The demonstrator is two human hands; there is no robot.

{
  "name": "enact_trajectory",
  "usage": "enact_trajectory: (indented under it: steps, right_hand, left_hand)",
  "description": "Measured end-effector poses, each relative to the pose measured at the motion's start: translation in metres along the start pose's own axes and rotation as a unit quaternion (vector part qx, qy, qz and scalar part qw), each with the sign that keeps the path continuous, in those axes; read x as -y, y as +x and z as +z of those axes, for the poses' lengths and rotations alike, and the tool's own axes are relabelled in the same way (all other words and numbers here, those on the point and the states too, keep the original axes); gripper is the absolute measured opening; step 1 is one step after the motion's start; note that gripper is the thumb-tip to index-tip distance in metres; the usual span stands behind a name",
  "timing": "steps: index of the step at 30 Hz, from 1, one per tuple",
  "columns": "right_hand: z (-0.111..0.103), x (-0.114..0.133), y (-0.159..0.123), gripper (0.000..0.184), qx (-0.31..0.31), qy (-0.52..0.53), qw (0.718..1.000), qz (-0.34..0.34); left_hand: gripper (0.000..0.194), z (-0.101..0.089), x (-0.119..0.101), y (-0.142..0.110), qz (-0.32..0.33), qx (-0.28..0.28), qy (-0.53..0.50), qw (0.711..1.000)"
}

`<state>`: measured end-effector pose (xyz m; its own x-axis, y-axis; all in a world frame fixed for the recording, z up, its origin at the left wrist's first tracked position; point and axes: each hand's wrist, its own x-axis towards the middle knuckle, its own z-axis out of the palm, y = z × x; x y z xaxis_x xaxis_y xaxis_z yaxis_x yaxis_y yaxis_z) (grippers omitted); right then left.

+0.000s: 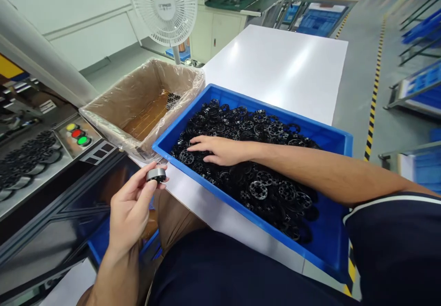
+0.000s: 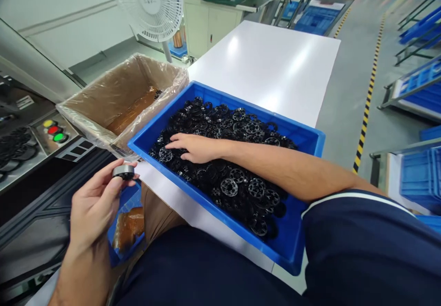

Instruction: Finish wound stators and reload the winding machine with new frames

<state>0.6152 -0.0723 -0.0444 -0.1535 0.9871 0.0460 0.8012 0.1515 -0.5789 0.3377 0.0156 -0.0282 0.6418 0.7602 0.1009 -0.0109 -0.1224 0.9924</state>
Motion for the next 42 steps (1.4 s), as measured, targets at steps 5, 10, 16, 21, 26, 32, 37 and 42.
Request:
enact_trajectory:
  steps: [5, 10, 16, 21, 26, 32, 37, 42]
  right_hand:
    - [0.022, 0.016, -0.004, 0.043, -0.021, -0.053, 0.998, -0.034]
    - [0.024, 0.007, -0.001, 0.035, -0.115, -0.104, 0.985, -0.081]
    - [0.014, -0.020, 0.013, 0.027, -0.216, -0.058, 0.956, -0.188]
    - [-0.003, -0.012, 0.009, 0.024, -0.178, -0.066, 0.963, -0.192]
    - [-0.016, 0.021, -0.007, 0.008, -0.227, -0.147, 0.962, -0.047]
    - [-0.006, 0.081, -0.022, 0.008, -0.300, 0.013, 0.942, -0.148]
    - [0.003, 0.097, -0.029, 0.007, -0.286, 0.081, 0.936, -0.187]
    - [0.006, 0.093, -0.031, 0.011, -0.308, 0.062, 0.927, -0.206]
  left_hand:
    - [0.037, 0.023, 0.007, -0.014, 0.119, 0.032, 0.109, 0.986]
    - [0.040, 0.029, 0.011, -0.015, 0.185, 0.069, 0.057, 0.979]
    - [0.045, 0.016, 0.004, -0.019, 0.058, 0.082, -0.030, 0.994]
    - [0.043, 0.011, 0.000, -0.019, 0.025, 0.058, -0.153, 0.986]
    - [0.044, 0.010, -0.004, -0.012, 0.023, 0.012, -0.178, 0.984]
    - [0.046, 0.028, -0.013, -0.004, 0.016, 0.045, -0.168, 0.985]
    - [0.048, 0.045, -0.021, -0.001, -0.005, 0.069, -0.149, 0.986]
    - [0.049, 0.053, -0.023, 0.000, -0.004, 0.058, -0.165, 0.985]
